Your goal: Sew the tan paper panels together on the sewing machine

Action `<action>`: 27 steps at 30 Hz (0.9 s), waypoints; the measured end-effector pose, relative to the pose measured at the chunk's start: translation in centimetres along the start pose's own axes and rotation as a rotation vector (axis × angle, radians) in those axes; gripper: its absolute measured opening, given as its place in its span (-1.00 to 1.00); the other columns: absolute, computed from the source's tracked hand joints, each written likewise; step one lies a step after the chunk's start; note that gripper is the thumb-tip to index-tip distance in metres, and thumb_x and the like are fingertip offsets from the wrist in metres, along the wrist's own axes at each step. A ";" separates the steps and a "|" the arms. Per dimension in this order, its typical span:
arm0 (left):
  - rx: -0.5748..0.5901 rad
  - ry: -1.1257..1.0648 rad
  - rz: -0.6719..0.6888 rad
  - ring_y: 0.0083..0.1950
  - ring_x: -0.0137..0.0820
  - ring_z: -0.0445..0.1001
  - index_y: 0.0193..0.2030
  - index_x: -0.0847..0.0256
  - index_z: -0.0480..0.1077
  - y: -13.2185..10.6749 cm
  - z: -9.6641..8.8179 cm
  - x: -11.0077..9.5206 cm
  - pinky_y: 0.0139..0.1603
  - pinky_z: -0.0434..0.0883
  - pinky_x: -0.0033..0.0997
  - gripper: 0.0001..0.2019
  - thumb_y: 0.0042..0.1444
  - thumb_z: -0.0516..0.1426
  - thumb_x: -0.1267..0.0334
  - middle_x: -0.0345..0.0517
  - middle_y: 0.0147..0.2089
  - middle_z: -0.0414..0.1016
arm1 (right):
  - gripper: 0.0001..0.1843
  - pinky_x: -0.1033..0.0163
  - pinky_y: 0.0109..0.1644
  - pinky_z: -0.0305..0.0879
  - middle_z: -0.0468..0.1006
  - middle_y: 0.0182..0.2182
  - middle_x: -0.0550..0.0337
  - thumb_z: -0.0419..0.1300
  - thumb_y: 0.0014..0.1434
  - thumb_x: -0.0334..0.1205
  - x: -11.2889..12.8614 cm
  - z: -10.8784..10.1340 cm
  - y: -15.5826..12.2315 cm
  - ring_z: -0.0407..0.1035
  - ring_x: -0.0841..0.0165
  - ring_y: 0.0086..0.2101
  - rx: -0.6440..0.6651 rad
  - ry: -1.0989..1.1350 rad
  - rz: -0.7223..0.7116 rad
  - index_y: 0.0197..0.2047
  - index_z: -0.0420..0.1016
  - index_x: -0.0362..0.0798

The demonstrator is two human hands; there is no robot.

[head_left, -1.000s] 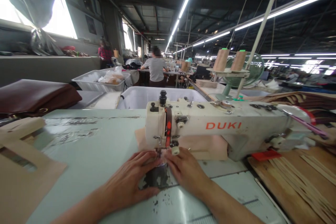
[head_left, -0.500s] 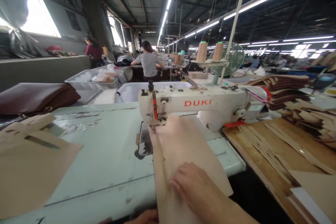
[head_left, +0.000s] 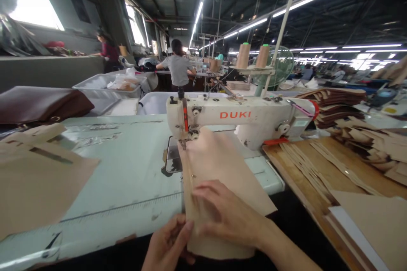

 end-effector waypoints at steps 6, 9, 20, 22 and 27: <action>-0.015 -0.009 -0.043 -0.66 -0.48 0.36 -0.39 0.29 0.45 0.5 -1.0 1.7 -0.69 0.31 -0.61 -0.42 0.05 0.22 -0.32 -0.22 -0.62 0.36 | -0.35 0.03 0.36 0.02 0.39 0.19 0.04 0.11 0.17 -0.52 0.3 1.1 -2.2 0.20 0.25 0.22 -0.022 0.022 -0.060 0.33 0.22 -0.07; -0.061 -0.001 -0.095 -0.62 -0.39 0.48 -0.34 0.34 0.52 0.3 -2.5 2.6 -0.66 0.39 -0.55 -0.34 0.08 0.15 -0.38 -0.08 -0.56 0.49 | -0.64 0.21 0.12 0.29 0.56 -0.03 0.14 0.02 0.33 -0.44 -1.2 0.1 -1.1 0.41 0.34 -0.01 -0.096 0.217 0.077 0.10 0.48 -0.02; -0.102 -0.421 -0.260 0.03 0.06 0.57 -0.07 0.43 0.51 -0.5 -0.8 1.1 0.07 0.52 -0.02 -0.50 0.14 0.28 -0.07 0.28 -0.08 0.61 | -0.72 0.30 -0.01 0.27 0.57 -0.21 0.23 0.02 0.44 -0.26 -0.8 0.7 0.0 0.39 0.37 -0.13 -0.060 0.243 0.116 -0.12 0.58 0.02; -0.098 -0.450 -0.260 0.06 0.05 0.56 -0.09 0.40 0.51 -0.3 -0.8 1.2 0.09 0.51 -0.04 -0.55 0.13 0.29 -0.02 0.26 -0.07 0.61 | -0.78 0.29 0.03 0.28 0.55 -0.15 0.21 0.08 0.41 -0.29 -0.6 1.0 0.0 0.37 0.36 -0.09 -0.048 0.228 0.088 -0.05 0.56 0.02; -0.039 -0.320 -0.238 0.05 0.00 0.57 -0.02 0.36 0.49 0.1 -0.9 2.3 0.08 0.51 -0.06 -0.54 0.19 0.21 -0.05 0.19 -0.05 0.62 | -0.65 0.19 0.05 0.30 0.48 -0.11 0.12 0.35 0.15 -0.38 -0.3 2.0 -1.1 0.31 0.26 -0.06 -0.160 0.017 0.066 0.01 0.48 -0.08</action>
Point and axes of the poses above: each hand's wrist, its own y-axis towards the middle knuckle, its own z-axis out of the palm, x = y × z, the point moved 8 cm from there along y, towards the middle knuckle
